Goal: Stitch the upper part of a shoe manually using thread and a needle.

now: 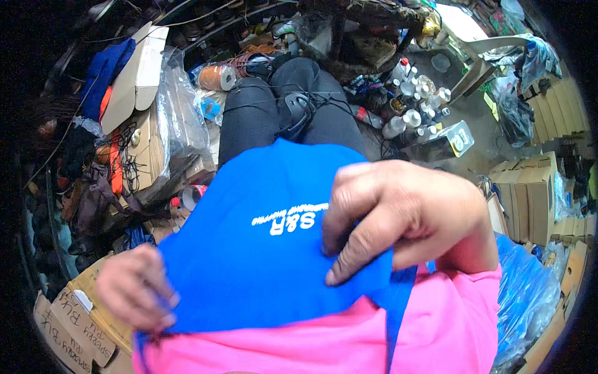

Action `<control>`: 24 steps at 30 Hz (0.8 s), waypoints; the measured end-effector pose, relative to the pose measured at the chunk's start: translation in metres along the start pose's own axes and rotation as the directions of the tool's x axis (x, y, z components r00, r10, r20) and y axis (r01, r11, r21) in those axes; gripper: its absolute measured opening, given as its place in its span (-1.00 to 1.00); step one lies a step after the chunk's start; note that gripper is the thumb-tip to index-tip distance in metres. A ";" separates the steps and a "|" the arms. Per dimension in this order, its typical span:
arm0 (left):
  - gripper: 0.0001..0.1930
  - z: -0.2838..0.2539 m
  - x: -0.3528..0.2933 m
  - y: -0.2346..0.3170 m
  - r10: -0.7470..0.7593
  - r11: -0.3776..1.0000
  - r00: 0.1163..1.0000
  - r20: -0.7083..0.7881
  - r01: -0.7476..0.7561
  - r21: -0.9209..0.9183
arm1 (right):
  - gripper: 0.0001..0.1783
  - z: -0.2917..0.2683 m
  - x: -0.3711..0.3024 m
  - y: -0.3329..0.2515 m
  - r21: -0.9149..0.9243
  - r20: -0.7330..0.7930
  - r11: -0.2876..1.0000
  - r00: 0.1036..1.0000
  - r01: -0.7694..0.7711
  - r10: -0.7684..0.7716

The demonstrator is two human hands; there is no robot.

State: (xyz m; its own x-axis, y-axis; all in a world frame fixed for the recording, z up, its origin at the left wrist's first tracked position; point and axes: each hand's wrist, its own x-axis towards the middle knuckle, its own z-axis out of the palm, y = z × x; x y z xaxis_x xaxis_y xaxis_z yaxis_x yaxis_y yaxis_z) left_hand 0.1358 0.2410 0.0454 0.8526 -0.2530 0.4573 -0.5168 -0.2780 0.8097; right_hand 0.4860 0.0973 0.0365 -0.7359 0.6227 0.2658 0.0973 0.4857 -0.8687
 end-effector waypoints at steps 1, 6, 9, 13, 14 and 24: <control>-0.84 0.002 -0.022 0.025 0.079 0.994 0.997 0.001 -0.078 -0.077 | -0.74 0.001 0.000 -0.006 0.103 0.042 0.993 0.997 0.065 -0.070; -0.79 -0.014 -0.001 0.037 -0.007 0.996 0.963 0.268 0.030 -0.082 | -0.61 -0.008 0.010 -0.034 0.160 0.260 0.987 0.965 -0.010 -0.032; -0.69 -0.029 0.000 -0.011 0.277 0.843 0.947 0.164 -0.158 -0.514 | -0.42 -0.012 -0.007 0.035 0.503 0.189 0.849 0.938 0.161 -0.290; -0.22 -0.015 0.032 -0.079 -0.246 0.964 0.961 -0.128 0.228 -0.138 | -0.16 0.015 0.015 0.056 0.213 -0.020 0.976 0.999 0.046 -0.043; -0.14 -0.011 0.051 -0.086 -0.221 0.961 0.891 0.396 0.267 -0.067 | -0.25 0.022 0.022 0.048 0.117 0.183 0.991 0.982 -0.068 0.046; -0.81 -0.038 0.033 -0.184 -0.543 0.820 0.644 -0.539 0.544 -0.177 | -0.61 -0.009 -0.074 0.135 0.445 -0.707 0.739 0.308 -0.505 0.636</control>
State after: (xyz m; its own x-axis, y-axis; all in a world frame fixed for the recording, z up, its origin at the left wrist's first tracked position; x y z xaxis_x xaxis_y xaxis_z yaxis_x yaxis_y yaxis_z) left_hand 0.2621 0.3187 -0.0749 0.8714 0.4877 0.0527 0.0538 -0.2019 0.9779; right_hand 0.5595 0.1226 -0.0968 0.3093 0.9346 -0.1755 0.1455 -0.2289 -0.9625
